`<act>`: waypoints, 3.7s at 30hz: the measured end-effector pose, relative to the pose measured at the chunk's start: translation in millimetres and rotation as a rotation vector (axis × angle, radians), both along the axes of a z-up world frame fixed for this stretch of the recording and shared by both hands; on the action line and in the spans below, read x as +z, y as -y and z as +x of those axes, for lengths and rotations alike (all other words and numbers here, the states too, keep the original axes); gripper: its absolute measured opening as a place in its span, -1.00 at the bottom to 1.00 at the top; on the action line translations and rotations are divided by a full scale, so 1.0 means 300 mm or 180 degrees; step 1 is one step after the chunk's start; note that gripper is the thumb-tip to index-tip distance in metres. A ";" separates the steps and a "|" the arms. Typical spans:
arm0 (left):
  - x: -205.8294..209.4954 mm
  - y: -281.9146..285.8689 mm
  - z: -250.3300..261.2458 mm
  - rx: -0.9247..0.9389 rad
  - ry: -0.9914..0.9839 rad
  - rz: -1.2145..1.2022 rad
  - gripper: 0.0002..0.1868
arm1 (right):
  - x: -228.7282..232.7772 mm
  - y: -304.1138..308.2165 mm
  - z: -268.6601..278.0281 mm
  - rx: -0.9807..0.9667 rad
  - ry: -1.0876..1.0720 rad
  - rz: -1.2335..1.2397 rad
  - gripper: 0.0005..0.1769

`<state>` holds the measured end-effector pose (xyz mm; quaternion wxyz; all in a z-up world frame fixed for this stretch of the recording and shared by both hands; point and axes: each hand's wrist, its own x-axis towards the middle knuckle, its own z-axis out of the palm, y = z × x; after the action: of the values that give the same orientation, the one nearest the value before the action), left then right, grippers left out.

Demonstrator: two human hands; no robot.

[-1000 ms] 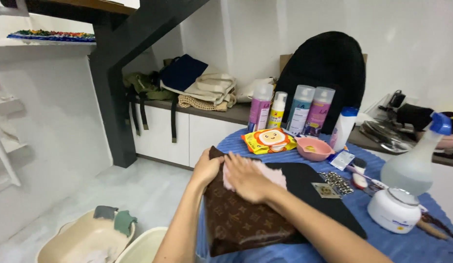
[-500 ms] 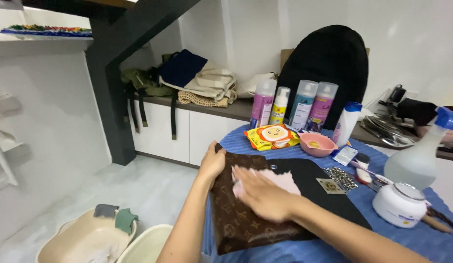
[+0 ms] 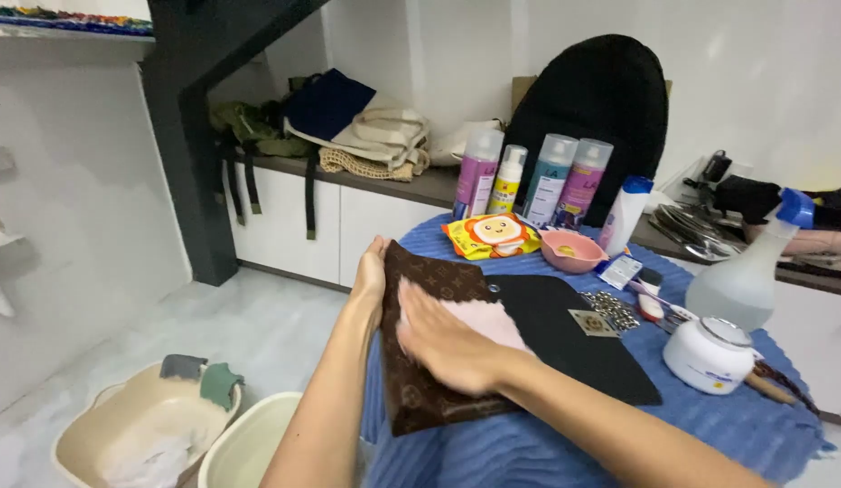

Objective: Cleaning and conditioning a leather handbag using a cloth and specialized cleaning solutions.

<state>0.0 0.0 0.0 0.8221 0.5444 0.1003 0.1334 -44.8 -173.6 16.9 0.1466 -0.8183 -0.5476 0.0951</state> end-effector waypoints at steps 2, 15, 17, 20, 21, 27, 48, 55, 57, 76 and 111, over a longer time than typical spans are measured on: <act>-0.072 -0.062 0.098 0.0030 0.0274 -0.0244 -0.22 | 0.036 -0.107 0.066 -0.0207 -0.0029 0.0122 -0.16; 0.065 -0.002 -0.080 -0.0231 0.0382 -0.0785 0.08 | 0.061 -0.270 0.251 -0.1010 -0.0726 0.0613 -0.21; -0.001 -0.051 0.002 -0.0209 0.0448 -0.0795 0.08 | 0.048 -0.206 0.145 -0.0420 -0.0365 0.0808 -0.28; -0.026 -0.085 0.037 -0.0069 0.0005 -0.1179 0.00 | 0.018 -0.079 -0.022 -0.0012 -0.0332 0.0160 0.00; -0.012 -0.079 0.013 -0.0158 0.0001 -0.1323 0.01 | 0.016 -0.028 -0.086 0.0297 0.0132 -0.0169 -0.12; -0.006 -0.037 -0.044 -0.0064 -0.0047 -0.1158 0.00 | -0.089 0.137 -0.246 0.1110 0.1697 -0.0118 -0.34; 0.184 0.090 -0.079 0.0035 0.0885 -0.0761 -0.15 | 0.082 0.477 -0.182 -0.0630 -0.0182 0.0401 -0.20; -0.073 0.041 0.276 0.0619 0.0873 0.0680 -0.34 | 0.105 0.486 -0.156 -0.0524 -0.0022 0.0272 -0.29; -0.004 0.063 0.107 0.0442 0.0299 0.1076 -0.34 | 0.127 0.482 -0.142 -0.0666 -0.0143 0.0490 -0.37; 0.344 0.087 -0.374 -0.0299 0.1204 0.2594 -0.11 | 0.215 -0.005 0.111 -0.0763 -0.3431 0.4134 -0.36; -0.145 0.183 -0.557 0.0075 0.1103 0.2080 -0.18 | 0.055 -0.012 0.063 -0.1475 -0.0241 -0.0076 -0.19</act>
<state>-167.0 -54.9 -43.4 0.6080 0.7463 -0.0819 0.2581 -26.0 -170.0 33.4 0.1753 -0.9196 -0.3382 0.0960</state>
